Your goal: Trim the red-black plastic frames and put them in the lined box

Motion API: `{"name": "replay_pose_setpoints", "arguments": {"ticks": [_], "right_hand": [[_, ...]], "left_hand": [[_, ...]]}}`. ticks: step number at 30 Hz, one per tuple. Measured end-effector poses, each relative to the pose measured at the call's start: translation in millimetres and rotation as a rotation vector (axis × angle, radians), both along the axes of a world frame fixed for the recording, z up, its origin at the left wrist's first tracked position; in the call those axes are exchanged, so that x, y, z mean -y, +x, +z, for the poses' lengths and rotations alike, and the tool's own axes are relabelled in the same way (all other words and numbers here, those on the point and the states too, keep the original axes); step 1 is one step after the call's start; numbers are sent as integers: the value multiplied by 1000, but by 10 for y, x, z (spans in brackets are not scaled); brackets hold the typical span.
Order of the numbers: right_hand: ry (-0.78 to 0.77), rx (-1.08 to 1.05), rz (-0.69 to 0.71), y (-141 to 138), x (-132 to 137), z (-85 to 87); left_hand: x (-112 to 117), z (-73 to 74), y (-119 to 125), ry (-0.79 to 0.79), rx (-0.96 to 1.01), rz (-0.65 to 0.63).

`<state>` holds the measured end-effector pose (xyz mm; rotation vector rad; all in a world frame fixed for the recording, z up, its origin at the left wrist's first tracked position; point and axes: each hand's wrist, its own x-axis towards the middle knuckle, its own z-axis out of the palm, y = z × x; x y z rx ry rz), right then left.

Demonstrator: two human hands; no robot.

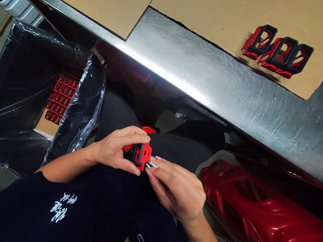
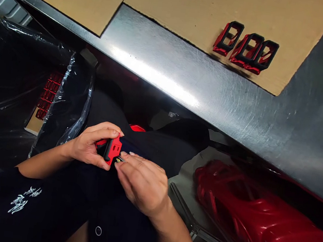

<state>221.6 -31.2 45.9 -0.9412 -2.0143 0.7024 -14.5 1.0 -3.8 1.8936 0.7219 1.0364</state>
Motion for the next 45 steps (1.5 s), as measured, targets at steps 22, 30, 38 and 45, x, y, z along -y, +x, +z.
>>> {"name": "replay_pose_setpoints", "arguments": {"ticks": [22, 30, 38, 45], "right_hand": [[253, 315, -848, 803, -1547, -525], [163, 438, -947, 967, -1584, -636], [240, 309, -826, 764, -1332, -261], [93, 155, -16, 347, -296, 144]], "left_hand": [[155, 54, 67, -185, 281, 95], [28, 102, 84, 45, 128, 88], [41, 217, 131, 142, -74, 110], [19, 193, 121, 123, -29, 103]]}}
